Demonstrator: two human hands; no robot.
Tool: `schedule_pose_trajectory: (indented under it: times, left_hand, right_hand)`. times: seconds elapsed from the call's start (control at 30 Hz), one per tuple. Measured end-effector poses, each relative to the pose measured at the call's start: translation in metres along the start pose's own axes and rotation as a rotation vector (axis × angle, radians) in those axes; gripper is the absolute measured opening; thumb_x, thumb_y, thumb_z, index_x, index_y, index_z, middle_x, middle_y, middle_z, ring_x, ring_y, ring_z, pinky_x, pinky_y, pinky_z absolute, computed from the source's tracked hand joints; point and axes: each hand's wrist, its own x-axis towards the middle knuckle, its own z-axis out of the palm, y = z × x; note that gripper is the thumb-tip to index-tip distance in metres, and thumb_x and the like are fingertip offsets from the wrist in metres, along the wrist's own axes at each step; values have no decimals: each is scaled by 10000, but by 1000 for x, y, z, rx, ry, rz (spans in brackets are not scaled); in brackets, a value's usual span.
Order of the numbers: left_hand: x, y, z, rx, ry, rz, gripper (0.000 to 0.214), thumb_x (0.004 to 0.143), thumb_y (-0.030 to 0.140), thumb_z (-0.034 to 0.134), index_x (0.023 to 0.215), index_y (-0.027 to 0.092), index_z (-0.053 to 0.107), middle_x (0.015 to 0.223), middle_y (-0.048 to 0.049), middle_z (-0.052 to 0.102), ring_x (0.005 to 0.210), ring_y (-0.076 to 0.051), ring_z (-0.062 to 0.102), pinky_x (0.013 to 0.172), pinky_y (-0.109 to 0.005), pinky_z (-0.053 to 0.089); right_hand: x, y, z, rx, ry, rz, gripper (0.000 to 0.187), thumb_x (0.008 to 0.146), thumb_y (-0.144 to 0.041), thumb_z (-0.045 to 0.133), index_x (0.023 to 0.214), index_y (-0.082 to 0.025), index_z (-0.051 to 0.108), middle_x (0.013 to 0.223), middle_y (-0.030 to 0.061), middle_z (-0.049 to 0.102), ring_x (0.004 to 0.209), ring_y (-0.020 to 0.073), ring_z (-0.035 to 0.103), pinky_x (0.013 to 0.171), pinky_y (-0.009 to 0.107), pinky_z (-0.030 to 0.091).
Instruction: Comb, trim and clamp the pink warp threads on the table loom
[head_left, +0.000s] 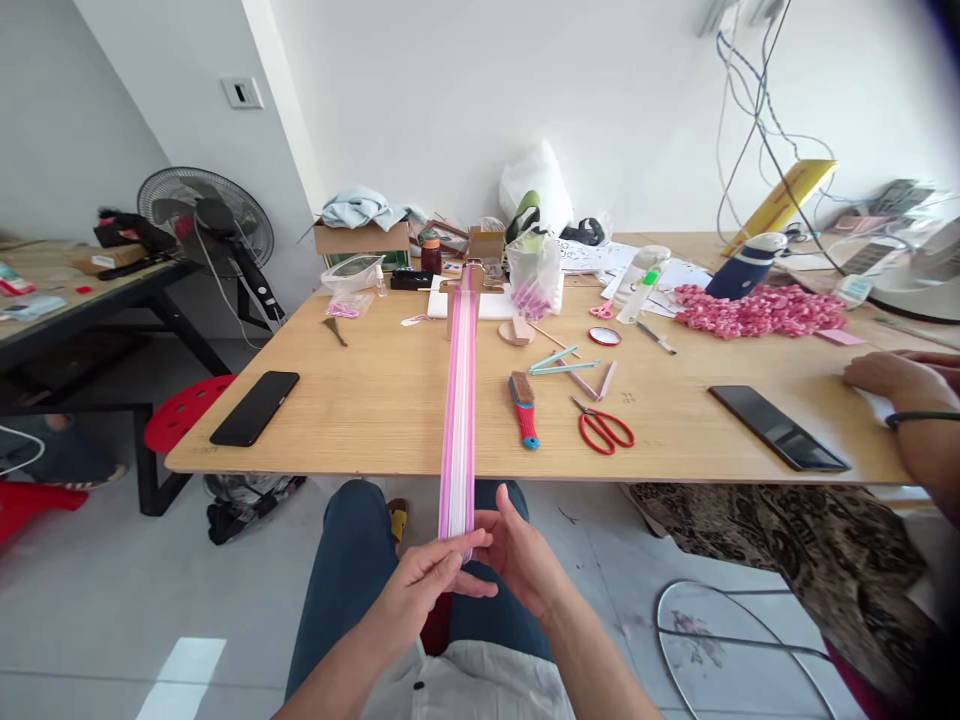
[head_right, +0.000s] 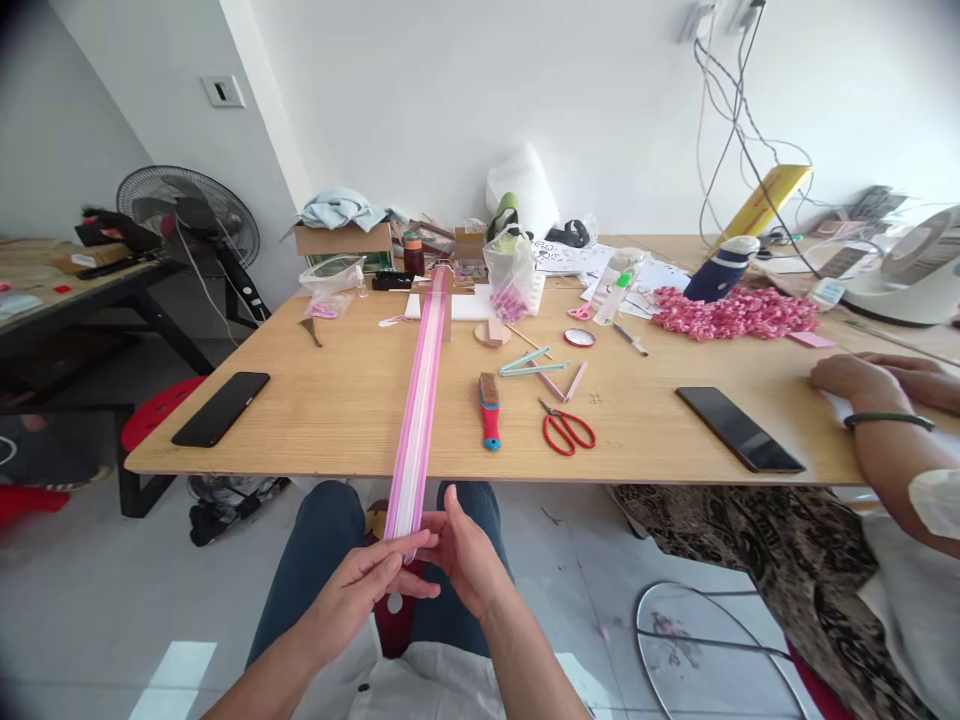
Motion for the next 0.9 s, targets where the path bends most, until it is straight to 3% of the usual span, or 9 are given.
schedule_pose_trajectory:
  times: [0.17, 0.27, 0.43, 0.53, 0.63, 0.9]
  left_hand:
    - [5, -8, 1, 8, -48, 43, 380, 928, 433, 507, 1235, 250, 636, 1315, -112, 624, 943, -261, 721, 963, -485, 499]
    - [9, -11, 2, 25, -79, 36, 387, 936, 423, 496, 1253, 242, 624, 1304, -112, 633, 956, -256, 718, 958, -476, 508]
    - [15, -11, 3, 38, -112, 17, 405, 927, 428, 511, 1261, 228, 620, 1291, -113, 641, 959, -260, 716, 948, -463, 519]
    - [15, -11, 2, 61, -109, 18, 406, 927, 445, 499, 1244, 231, 634, 1311, -111, 627, 954, -265, 717, 954, -466, 513]
    - [14, -13, 0, 91, -96, 13, 408, 938, 446, 470, 1257, 242, 623, 1332, -109, 611, 965, -265, 713, 976, -479, 494]
    - [17, -21, -5, 115, -97, 19, 467, 891, 549, 493, 1255, 287, 623, 1380, -113, 570, 941, -268, 719, 962, -501, 497]
  right_hand:
    - [-6, -2, 4, 102, -87, 84, 678, 849, -718, 434, 770, -110, 723, 699, 82, 671, 596, 132, 577, 496, 211, 370]
    - [-9, 1, -2, 136, -95, 87, 682, 828, -733, 459, 800, -102, 715, 690, 70, 655, 543, 110, 535, 444, 197, 284]
    - [-14, 9, -11, 158, -56, 37, 645, 834, -708, 488, 821, -103, 712, 680, 55, 650, 560, 108, 548, 496, 205, 337]
    - [-17, 3, -13, 91, -19, -34, 626, 840, -687, 506, 858, -100, 725, 767, 90, 696, 696, 155, 629, 668, 263, 454]
    - [-20, -10, -15, -48, 40, -122, 642, 844, -682, 502, 951, -93, 732, 887, 141, 723, 825, 215, 665, 809, 353, 478]
    - [-14, -24, -42, -361, 299, -382, 526, 781, -628, 634, 939, -133, 713, 806, 107, 722, 692, 196, 656, 698, 338, 509]
